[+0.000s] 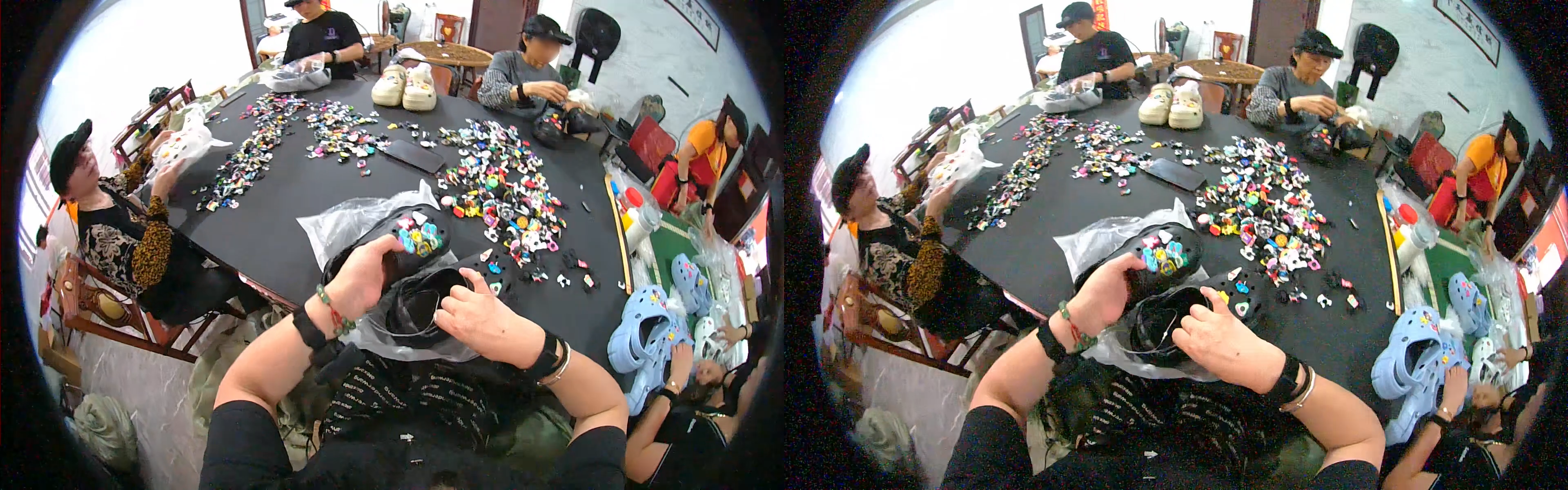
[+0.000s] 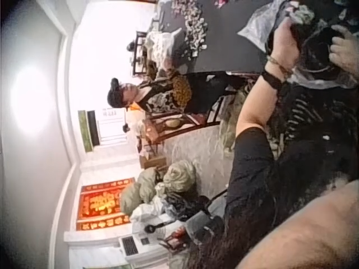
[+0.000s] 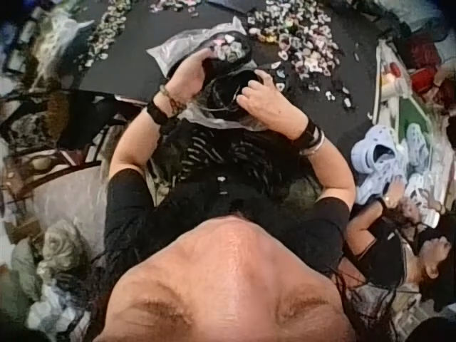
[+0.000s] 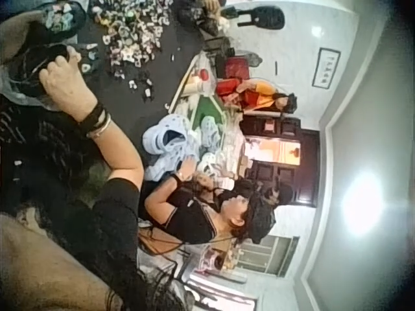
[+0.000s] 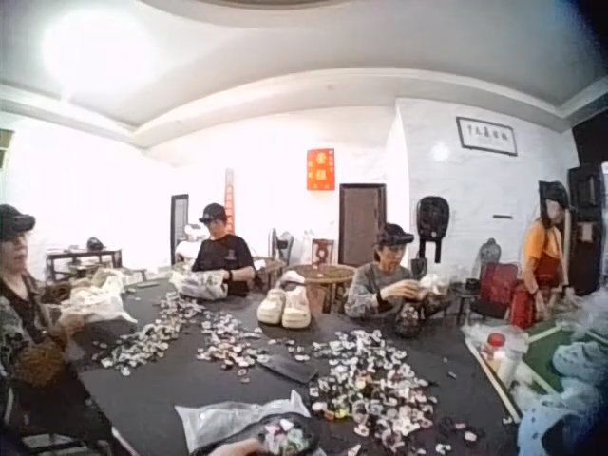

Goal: The recorder is attaching decorative charms to clogs in a manufacturing environment.

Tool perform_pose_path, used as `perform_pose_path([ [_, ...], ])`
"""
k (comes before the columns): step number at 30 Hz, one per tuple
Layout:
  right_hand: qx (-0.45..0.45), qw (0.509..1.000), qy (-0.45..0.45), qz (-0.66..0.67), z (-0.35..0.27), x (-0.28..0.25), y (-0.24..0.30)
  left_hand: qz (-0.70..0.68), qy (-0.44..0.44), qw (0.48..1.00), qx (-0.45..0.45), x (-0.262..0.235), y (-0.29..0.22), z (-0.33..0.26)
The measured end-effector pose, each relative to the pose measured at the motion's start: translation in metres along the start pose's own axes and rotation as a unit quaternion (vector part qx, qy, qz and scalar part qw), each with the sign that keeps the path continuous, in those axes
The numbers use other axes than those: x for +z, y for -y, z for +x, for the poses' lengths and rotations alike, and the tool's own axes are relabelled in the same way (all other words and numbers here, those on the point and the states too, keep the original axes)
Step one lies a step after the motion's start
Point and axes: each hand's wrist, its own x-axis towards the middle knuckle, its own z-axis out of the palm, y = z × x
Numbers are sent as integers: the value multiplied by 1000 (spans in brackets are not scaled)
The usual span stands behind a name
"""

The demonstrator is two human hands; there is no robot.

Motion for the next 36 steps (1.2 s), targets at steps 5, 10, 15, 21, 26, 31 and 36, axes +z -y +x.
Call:
perform_pose_path([
  [5,10,1000,-8,6,-8,2,5,7,-53,999,-8,-4,19,8],
  [10,10,990,10,142,-10,-8,-7,2,-38,999,24,11,4,6],
  [15,49,951,-147,268,2,-10,-43,-40,-8,997,64,-6,0,22],
  [21,153,962,-175,140,27,11,-79,19,-28,997,71,6,22,30],
  [26,128,984,-116,43,48,19,-87,51,-44,994,84,12,23,25],
  [31,141,985,-88,51,52,29,-98,72,-75,991,89,21,21,18],
  [36,139,987,-62,57,57,26,-102,116,-106,983,93,20,22,17],
])
